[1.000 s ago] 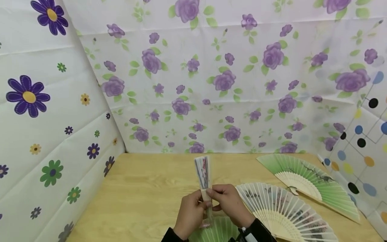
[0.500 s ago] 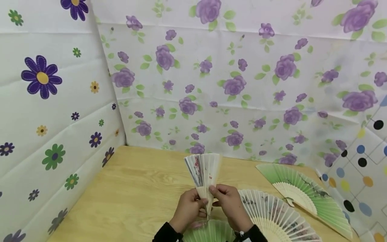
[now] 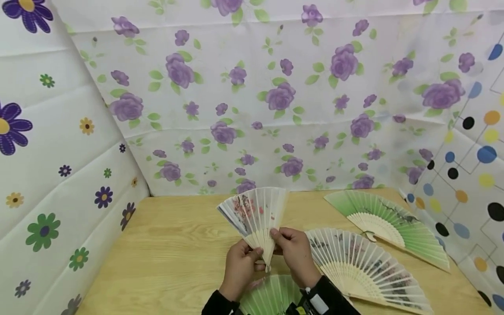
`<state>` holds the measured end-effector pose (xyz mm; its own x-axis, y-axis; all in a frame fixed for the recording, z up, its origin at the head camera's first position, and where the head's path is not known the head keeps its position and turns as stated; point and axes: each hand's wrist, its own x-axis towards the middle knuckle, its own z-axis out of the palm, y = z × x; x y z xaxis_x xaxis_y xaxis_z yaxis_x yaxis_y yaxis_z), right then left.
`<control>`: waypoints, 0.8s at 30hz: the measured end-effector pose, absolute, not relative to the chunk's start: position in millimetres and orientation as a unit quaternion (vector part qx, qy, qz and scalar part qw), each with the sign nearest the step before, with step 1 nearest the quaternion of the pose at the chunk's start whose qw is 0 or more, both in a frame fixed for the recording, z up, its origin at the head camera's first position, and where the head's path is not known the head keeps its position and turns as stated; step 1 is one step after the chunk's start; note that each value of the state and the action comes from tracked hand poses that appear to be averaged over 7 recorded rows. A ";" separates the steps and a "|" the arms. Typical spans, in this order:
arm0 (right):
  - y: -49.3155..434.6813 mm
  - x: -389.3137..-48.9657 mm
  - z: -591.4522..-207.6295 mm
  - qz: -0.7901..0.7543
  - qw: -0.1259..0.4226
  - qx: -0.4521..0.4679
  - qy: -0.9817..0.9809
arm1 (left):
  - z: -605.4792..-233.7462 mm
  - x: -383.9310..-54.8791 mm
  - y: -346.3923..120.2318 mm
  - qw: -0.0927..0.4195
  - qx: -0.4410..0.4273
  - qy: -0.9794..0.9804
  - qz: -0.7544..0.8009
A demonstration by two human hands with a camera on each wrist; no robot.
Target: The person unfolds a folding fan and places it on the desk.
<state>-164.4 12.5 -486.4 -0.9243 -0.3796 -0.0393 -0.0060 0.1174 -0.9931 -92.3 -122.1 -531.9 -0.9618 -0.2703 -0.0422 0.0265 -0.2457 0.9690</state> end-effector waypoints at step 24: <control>25.0 -172.8 -476.9 -0.567 0.244 -0.257 0.744 | -525.2 -88.5 -139.4 0.071 0.079 -0.618 -0.779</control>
<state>-172.8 25.0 -476.9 -0.7495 -0.6581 -0.0722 -0.1056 0.2264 -0.9683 -88.5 -139.4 -525.2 -0.9774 -0.2084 -0.0351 0.0134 -0.2268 0.9738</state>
